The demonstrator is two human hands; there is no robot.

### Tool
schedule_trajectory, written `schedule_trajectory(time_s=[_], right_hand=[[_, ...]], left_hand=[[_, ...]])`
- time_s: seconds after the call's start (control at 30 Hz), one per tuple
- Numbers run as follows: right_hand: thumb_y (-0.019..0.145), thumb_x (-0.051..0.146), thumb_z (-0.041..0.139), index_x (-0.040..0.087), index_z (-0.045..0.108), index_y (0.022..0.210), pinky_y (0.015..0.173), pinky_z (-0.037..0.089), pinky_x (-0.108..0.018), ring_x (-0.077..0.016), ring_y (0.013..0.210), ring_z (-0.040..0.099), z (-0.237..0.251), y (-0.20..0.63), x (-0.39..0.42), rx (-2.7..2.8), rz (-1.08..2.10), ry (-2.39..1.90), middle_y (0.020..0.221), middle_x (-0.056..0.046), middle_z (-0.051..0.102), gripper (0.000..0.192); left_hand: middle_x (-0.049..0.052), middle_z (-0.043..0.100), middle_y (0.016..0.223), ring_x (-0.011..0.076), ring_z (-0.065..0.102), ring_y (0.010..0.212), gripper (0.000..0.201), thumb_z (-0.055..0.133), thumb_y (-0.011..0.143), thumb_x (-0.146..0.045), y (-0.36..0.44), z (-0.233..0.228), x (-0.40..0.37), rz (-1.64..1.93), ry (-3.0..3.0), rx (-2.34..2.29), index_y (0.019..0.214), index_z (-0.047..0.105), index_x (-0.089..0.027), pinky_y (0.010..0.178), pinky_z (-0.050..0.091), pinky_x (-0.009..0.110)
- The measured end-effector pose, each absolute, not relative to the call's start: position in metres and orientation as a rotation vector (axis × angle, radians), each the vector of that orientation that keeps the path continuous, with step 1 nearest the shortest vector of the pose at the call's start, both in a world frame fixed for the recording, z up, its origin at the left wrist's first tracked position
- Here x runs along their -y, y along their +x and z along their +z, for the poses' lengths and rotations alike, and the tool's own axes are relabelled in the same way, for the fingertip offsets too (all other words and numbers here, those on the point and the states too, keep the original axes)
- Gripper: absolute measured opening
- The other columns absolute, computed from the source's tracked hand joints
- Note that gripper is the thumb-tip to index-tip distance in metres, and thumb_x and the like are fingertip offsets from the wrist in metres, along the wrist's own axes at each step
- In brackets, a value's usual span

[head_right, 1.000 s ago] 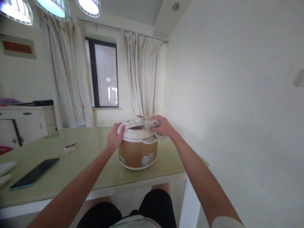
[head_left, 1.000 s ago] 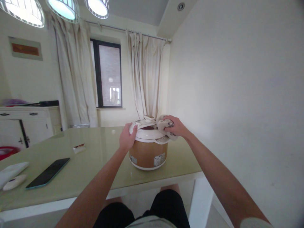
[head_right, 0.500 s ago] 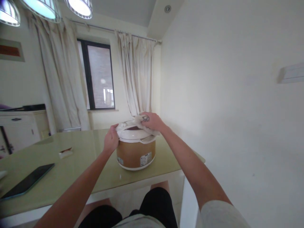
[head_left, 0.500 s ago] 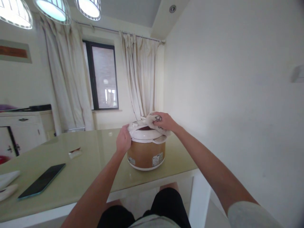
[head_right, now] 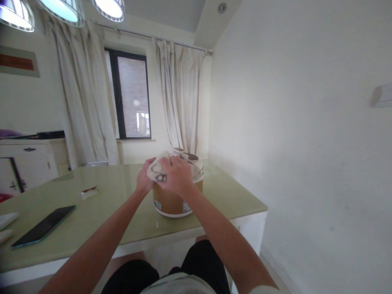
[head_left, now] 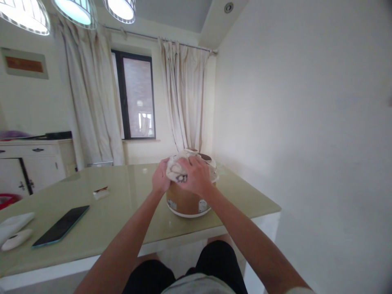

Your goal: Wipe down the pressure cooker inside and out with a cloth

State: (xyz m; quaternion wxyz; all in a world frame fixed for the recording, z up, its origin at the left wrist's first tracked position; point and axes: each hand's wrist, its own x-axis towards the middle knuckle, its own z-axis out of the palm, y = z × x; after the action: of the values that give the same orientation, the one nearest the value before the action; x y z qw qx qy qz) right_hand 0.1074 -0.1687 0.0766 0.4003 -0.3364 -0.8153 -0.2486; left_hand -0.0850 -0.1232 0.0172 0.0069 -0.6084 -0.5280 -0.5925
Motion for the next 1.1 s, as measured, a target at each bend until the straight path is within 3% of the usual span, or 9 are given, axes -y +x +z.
schedule_trajectory(time_s=[0.1,0.17,0.3,0.47,0.57,0.63,0.7,0.93,1.1], right_hand=[[0.084,0.050,0.075,0.026,0.070,0.120,0.081,0.042,-0.041,-0.0287,0.096,0.058,0.014,0.095,0.180,2.176,-0.883,-0.590,0.099,-0.010,0.067,0.044],[0.091,0.039,0.070,0.026,0.071,0.109,0.074,0.039,-0.038,-0.0243,0.086,0.056,-0.032,0.095,0.182,2.178,-0.975,-0.430,0.088,-0.006,0.066,0.022],[0.098,0.030,0.063,0.027,0.072,0.101,0.069,0.036,-0.037,-0.0198,0.073,0.050,-0.089,0.102,0.180,2.182,-0.968,-0.180,0.077,-0.001,0.061,0.009],[0.098,0.031,0.065,0.030,0.073,0.110,0.070,0.037,-0.036,-0.0220,0.081,0.053,-0.030,0.097,0.173,2.136,-0.956,-0.315,0.084,-0.004,0.061,0.015],[0.094,0.038,0.067,0.029,0.068,0.134,0.082,0.043,-0.043,-0.0319,0.100,0.055,0.033,0.088,0.172,2.017,-0.773,-0.746,0.106,-0.013,0.063,0.041],[0.093,0.038,0.067,0.029,0.065,0.139,0.085,0.043,-0.046,-0.0342,0.104,0.054,0.051,0.083,0.172,1.954,-0.722,-0.869,0.110,-0.015,0.061,0.047],[0.094,0.036,0.065,0.030,0.068,0.133,0.083,0.043,-0.044,-0.0315,0.100,0.054,0.040,0.082,0.172,2.012,-0.772,-0.780,0.105,-0.013,0.062,0.040],[0.097,0.030,0.066,0.036,0.074,0.099,0.067,0.041,-0.032,-0.0175,0.075,0.056,-0.080,0.153,0.162,2.357,-0.869,0.041,0.082,0.000,0.063,0.010],[0.083,0.052,0.071,0.029,0.070,0.123,0.086,0.056,-0.046,-0.0307,0.101,0.066,-0.080,0.235,0.129,2.028,-0.439,-0.543,0.110,-0.011,0.069,0.046]], left_hand=[[0.011,0.072,0.136,0.0302,0.067,0.124,0.057,0.022,0.110,-0.045,-0.092,0.014,0.124,-1.803,-1.933,1.665,0.145,0.059,-0.021,0.107,0.052,0.047],[0.012,0.070,0.140,0.0293,0.065,0.130,0.062,0.018,0.110,-0.047,-0.097,0.013,0.125,-1.792,-1.977,1.604,0.148,0.059,-0.020,0.113,0.050,0.048],[0.011,0.067,0.147,0.0262,0.060,0.139,0.065,0.019,0.110,-0.053,-0.106,0.014,0.126,-1.777,-2.095,1.502,0.151,0.058,-0.019,0.122,0.043,0.048],[0.009,0.068,0.146,0.0250,0.060,0.139,0.067,0.017,0.110,-0.053,-0.112,0.016,0.124,-1.816,-2.128,1.500,0.149,0.061,-0.020,0.122,0.043,0.048],[0.010,0.070,0.143,0.0266,0.063,0.136,0.065,0.021,0.109,-0.054,-0.117,0.015,0.122,-1.818,-2.187,1.474,0.148,0.061,-0.020,0.119,0.046,0.047],[0.010,0.071,0.143,0.0277,0.063,0.135,0.063,0.024,0.109,-0.053,-0.119,0.015,0.120,-1.819,-2.203,1.453,0.148,0.061,-0.019,0.118,0.048,0.047],[0.012,0.071,0.141,0.0289,0.065,0.133,0.063,0.023,0.109,-0.052,-0.121,0.014,0.118,-1.819,-2.193,1.463,0.148,0.061,-0.019,0.116,0.050,0.049],[0.011,0.068,0.147,0.0249,0.059,0.142,0.072,0.014,0.110,-0.057,-0.120,0.014,0.119,-1.834,-2.200,1.404,0.149,0.060,-0.018,0.127,0.038,0.049],[0.011,0.069,0.145,0.0259,0.061,0.139,0.071,0.015,0.110,-0.058,-0.116,0.012,0.119,-1.820,-2.148,1.445,0.150,0.060,-0.019,0.124,0.041,0.050]])
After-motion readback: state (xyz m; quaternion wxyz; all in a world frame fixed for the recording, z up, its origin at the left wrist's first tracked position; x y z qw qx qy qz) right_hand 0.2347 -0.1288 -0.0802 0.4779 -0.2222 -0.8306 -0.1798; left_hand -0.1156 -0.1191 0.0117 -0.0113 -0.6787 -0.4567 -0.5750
